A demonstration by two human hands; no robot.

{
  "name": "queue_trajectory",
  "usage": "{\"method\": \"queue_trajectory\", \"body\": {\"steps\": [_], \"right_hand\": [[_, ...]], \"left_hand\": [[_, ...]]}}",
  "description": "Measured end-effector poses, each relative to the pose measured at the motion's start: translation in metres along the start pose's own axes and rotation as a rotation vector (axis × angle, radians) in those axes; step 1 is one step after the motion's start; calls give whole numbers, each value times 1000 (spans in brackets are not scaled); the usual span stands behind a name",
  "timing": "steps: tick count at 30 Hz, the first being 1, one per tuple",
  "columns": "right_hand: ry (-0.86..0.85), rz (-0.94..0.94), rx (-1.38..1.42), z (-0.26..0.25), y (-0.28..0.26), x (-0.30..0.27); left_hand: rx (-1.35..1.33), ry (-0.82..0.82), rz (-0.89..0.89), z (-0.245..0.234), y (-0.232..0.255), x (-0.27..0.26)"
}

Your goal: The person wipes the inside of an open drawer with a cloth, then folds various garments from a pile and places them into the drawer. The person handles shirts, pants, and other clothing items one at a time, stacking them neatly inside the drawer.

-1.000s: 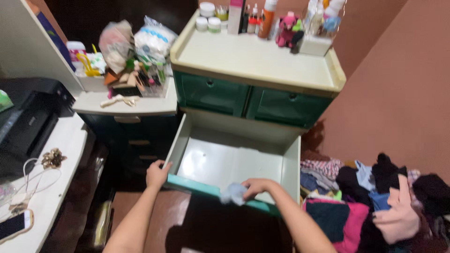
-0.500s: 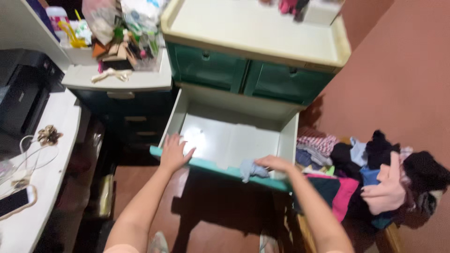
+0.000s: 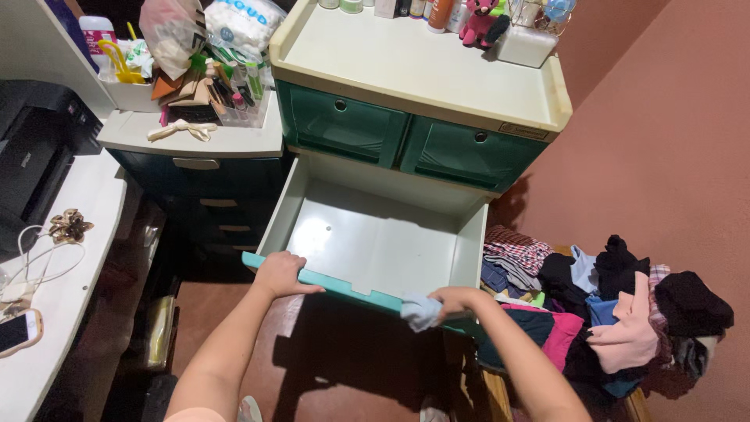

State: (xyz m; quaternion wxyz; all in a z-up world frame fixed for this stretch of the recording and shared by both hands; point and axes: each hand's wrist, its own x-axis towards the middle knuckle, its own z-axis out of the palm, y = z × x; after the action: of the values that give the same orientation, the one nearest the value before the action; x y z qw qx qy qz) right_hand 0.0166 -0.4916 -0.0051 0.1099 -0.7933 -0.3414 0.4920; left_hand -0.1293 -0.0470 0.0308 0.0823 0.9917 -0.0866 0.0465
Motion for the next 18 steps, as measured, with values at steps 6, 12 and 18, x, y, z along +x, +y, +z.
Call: {"method": "queue_trajectory", "body": {"steps": [6,12,18], "right_hand": [[-71,80,105,-30,23,-48],[831,-23,-35,-52,36,-47],[96,339,-709,-23,41,13]], "left_hand": [[-8,44,4,-4,-4,-3],[65,-41,3,-1,-1,-2],[53,27,22,7,-1,-1]]}}
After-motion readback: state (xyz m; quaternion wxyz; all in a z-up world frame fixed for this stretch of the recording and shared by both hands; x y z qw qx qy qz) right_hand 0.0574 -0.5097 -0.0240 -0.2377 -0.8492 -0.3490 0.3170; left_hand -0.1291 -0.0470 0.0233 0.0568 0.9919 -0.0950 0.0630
